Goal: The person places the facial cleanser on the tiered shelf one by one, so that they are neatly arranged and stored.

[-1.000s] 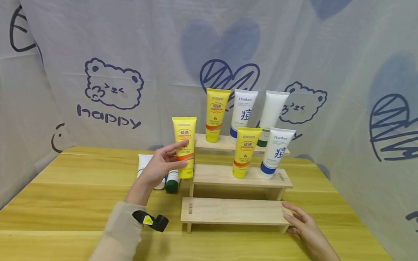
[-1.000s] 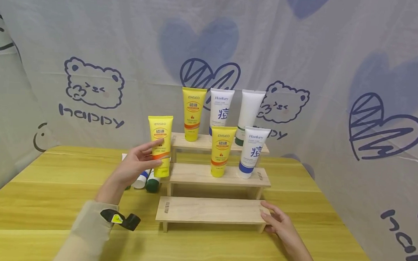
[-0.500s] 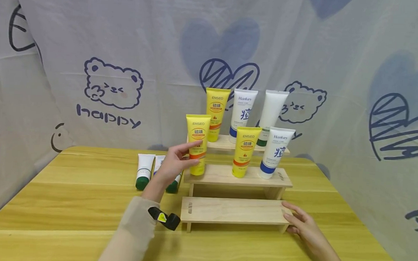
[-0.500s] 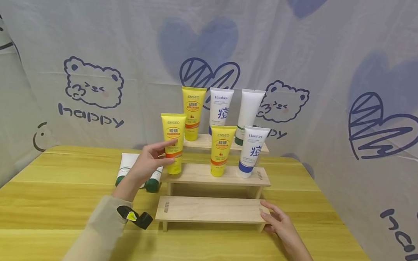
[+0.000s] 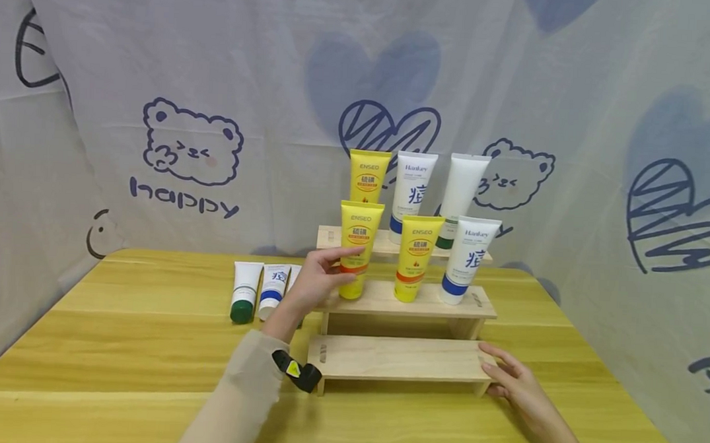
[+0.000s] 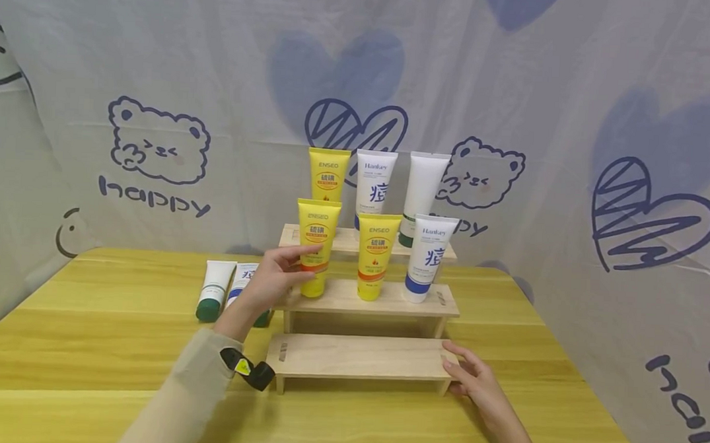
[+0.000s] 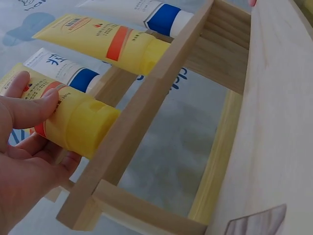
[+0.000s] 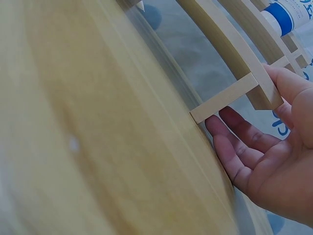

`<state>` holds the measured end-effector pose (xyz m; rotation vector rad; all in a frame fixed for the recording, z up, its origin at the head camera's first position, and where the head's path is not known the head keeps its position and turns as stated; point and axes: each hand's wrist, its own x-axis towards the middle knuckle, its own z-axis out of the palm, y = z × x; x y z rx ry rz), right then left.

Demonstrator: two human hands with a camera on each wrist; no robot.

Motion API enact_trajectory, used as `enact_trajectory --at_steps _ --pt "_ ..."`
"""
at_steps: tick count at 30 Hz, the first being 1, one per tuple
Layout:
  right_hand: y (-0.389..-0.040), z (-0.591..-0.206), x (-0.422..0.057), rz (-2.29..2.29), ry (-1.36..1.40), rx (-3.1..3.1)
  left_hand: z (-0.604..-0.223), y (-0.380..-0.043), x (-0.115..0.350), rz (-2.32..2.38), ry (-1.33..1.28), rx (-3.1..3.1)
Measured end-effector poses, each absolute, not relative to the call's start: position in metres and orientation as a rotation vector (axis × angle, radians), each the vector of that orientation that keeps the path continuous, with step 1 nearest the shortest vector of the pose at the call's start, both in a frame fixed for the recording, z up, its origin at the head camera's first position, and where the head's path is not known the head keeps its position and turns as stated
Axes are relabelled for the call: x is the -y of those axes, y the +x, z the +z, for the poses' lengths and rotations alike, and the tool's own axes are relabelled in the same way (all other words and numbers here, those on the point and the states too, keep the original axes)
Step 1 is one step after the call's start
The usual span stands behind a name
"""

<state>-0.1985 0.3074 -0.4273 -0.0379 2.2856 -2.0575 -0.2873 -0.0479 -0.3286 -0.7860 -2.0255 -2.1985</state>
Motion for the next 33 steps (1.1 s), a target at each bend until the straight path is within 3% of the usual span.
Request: enact_trajectory --at_steps 27,33 --pt "-0.198 -0.427 -0.307 -2.063 -0.043 -2.278 -0.340 -0.286 0.046 -2.185 -0.880 1.921" --pt "-0.201 -0.431 -0.313 -2.078 -0.214 -2.247 -0.342 -0.285 0.051 -2.183 -0.835 1.924"
